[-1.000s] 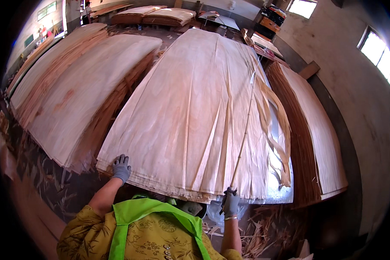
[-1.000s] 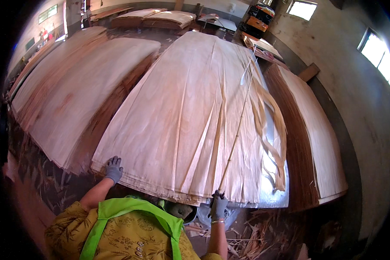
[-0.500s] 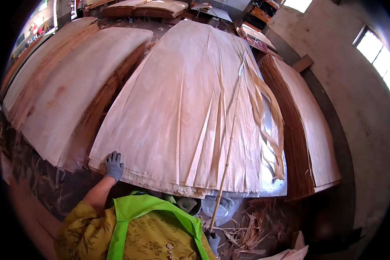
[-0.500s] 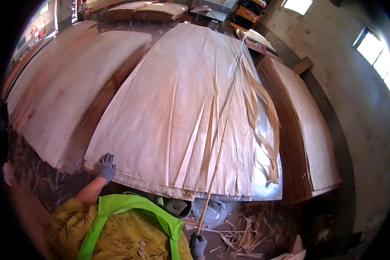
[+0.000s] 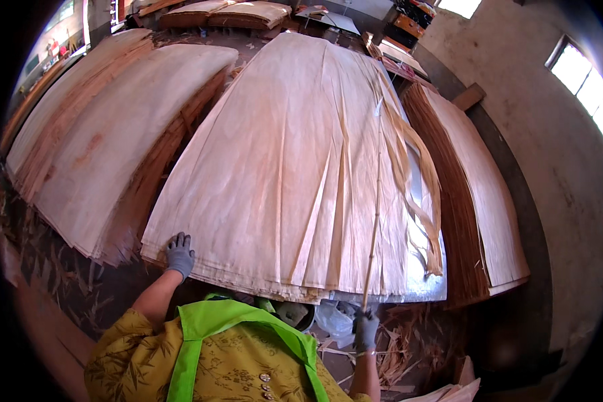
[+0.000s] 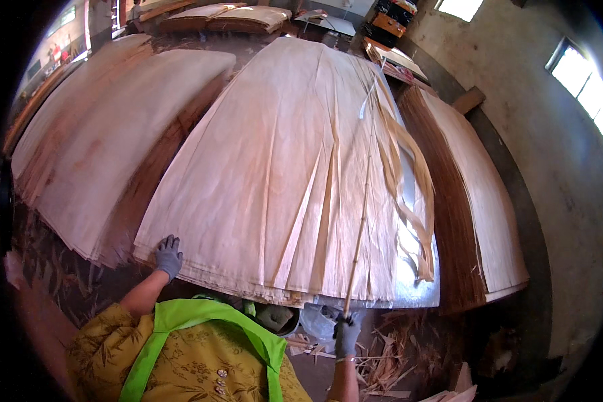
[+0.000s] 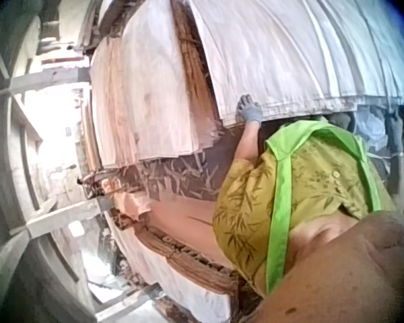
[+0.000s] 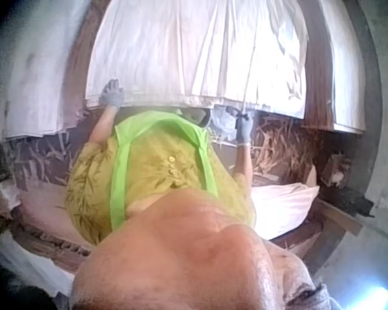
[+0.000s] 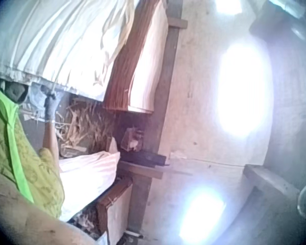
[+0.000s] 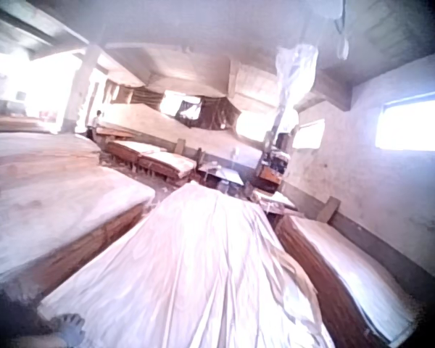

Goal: The person organizes large wood veneer sheets, picking them up from one stack and placing them onto a metal table. The person then uses a hand tool and small pieces of white tape to join multiple veneer strips together into a larger sheet.

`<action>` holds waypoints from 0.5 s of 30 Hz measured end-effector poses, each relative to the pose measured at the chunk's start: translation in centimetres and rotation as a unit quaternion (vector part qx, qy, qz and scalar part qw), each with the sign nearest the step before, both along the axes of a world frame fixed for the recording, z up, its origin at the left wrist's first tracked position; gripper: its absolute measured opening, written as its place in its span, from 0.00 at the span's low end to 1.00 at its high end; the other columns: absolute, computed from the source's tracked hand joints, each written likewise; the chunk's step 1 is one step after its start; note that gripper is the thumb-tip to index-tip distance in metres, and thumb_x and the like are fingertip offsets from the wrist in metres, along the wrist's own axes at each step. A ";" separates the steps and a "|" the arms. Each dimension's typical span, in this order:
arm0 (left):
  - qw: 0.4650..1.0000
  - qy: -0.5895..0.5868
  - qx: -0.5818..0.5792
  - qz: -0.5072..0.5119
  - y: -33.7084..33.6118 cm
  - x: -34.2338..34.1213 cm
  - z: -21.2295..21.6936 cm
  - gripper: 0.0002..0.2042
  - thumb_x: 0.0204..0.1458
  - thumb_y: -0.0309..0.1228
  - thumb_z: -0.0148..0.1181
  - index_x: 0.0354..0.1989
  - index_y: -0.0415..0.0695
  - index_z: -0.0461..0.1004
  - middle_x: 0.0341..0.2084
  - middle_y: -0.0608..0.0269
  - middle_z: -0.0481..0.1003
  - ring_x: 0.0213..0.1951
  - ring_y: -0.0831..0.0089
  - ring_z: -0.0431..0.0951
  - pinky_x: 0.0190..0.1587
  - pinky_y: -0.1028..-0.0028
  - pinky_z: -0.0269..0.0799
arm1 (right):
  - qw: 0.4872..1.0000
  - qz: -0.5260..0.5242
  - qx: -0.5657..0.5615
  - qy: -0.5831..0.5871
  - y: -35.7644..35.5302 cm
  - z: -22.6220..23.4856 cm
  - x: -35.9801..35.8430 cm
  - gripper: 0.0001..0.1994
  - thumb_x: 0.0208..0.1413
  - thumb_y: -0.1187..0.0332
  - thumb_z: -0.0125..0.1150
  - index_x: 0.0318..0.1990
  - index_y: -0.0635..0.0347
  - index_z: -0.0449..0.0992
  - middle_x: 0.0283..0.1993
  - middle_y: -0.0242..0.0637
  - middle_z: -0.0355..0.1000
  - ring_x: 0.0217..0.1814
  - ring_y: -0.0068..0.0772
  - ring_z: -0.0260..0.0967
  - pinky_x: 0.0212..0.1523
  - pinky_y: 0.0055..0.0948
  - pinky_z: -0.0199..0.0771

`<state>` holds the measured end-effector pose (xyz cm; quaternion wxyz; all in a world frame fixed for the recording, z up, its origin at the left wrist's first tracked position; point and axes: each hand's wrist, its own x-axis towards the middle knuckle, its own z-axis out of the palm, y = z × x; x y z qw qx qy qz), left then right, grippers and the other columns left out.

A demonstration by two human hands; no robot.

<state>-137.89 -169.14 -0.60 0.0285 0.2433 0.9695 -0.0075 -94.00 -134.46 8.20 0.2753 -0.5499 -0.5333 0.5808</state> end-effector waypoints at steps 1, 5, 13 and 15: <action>1.000 -0.007 -0.002 0.007 -0.1 0.2 0.1 0.29 0.50 0.42 0.51 0.61 0.48 0.58 0.63 0.57 0.53 0.61 0.55 0.56 0.57 0.53 0.55 | 1.000 0.021 0.018 0.002 1.6 0.3 -1.1 0.12 0.54 0.65 0.58 0.20 0.54 0.68 0.11 0.22 0.57 0.10 0.15 0.49 0.11 0.20 0.46; 1.000 -0.006 0.017 -0.009 0.8 0.3 0.5 0.29 0.49 0.40 0.52 0.61 0.46 0.58 0.63 0.53 0.54 0.61 0.53 0.56 0.57 0.54 0.56 | 1.000 0.012 -0.013 0.002 7.3 -1.1 -4.2 0.14 0.55 0.63 0.57 0.20 0.54 0.68 0.10 0.24 0.56 0.07 0.18 0.49 0.08 0.22 0.44; 1.000 0.012 0.014 0.000 -0.1 -0.1 -0.9 0.28 0.49 0.42 0.52 0.60 0.48 0.59 0.63 0.57 0.54 0.61 0.54 0.55 0.57 0.52 0.55 | 0.969 0.061 -0.118 0.207 10.0 -0.9 -11.3 0.16 0.56 0.55 0.55 0.26 0.57 0.69 0.10 0.23 0.53 0.08 0.18 0.46 0.10 0.22 0.46; 1.000 0.003 0.018 -0.006 0.5 0.5 -0.3 0.28 0.49 0.40 0.52 0.60 0.46 0.59 0.62 0.53 0.54 0.60 0.53 0.56 0.58 0.55 0.55 | 0.948 0.095 -0.143 0.268 10.3 0.0 -12.6 0.16 0.57 0.54 0.54 0.27 0.57 0.68 0.10 0.21 0.50 0.08 0.18 0.44 0.11 0.21 0.45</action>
